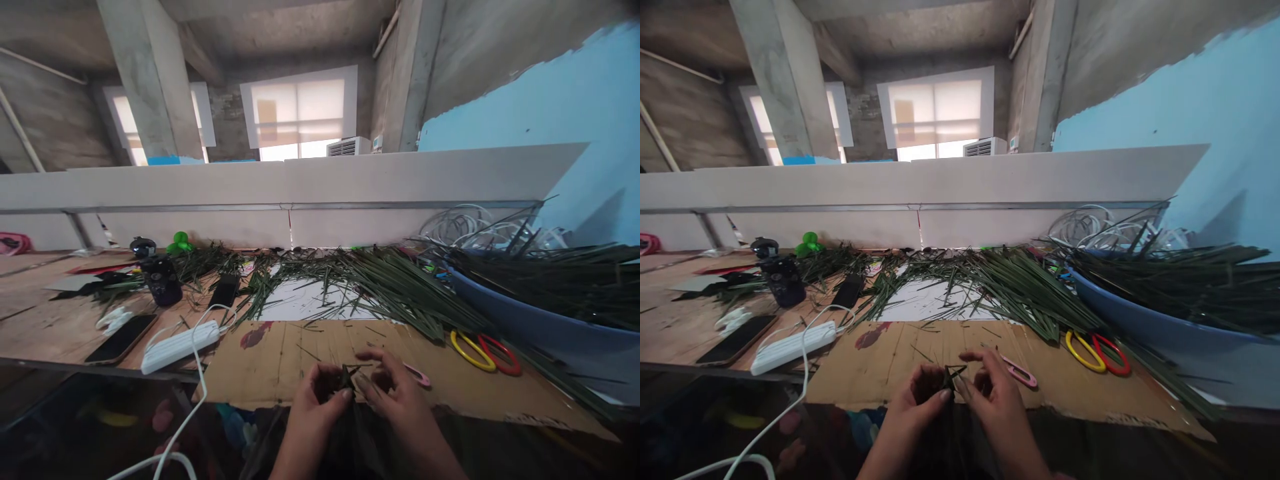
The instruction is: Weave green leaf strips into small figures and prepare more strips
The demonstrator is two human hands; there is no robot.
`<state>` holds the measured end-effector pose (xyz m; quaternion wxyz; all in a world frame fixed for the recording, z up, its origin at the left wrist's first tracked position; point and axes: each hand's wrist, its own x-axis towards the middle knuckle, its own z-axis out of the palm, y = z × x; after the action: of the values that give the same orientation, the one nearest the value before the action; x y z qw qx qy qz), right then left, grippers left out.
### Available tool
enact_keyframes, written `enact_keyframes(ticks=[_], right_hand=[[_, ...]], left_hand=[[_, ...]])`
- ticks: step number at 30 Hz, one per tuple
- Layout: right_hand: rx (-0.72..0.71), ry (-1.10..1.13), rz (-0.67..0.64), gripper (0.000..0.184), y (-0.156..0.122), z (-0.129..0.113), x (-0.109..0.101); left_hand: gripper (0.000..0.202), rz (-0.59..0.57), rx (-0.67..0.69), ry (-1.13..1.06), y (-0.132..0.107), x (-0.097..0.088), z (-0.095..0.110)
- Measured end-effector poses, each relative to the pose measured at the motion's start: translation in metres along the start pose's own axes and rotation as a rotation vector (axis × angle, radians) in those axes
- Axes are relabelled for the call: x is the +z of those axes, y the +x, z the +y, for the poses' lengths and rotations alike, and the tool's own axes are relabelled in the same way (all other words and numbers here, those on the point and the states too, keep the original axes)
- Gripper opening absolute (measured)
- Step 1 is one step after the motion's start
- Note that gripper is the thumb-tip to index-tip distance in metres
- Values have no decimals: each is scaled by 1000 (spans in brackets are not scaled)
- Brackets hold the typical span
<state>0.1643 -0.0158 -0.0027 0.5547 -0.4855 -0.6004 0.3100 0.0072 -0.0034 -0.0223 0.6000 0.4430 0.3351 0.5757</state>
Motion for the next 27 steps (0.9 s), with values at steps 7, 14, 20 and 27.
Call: enact_keyframes(ticks=[7, 14, 20, 27], right_hand=[[-28, -40, -106, 20, -5, -7, 1], [95, 80, -69, 26, -8, 0, 5], [73, 93, -21, 26, -9, 1, 7], [49, 77, -5, 26, -11, 1, 9]], left_hand=[[45, -18, 9, 31, -5, 7, 9], [35, -17, -14, 72, -10, 5, 14], [37, 63, -48, 83, -13, 5, 13], [41, 72, -62, 81, -12, 5, 8]])
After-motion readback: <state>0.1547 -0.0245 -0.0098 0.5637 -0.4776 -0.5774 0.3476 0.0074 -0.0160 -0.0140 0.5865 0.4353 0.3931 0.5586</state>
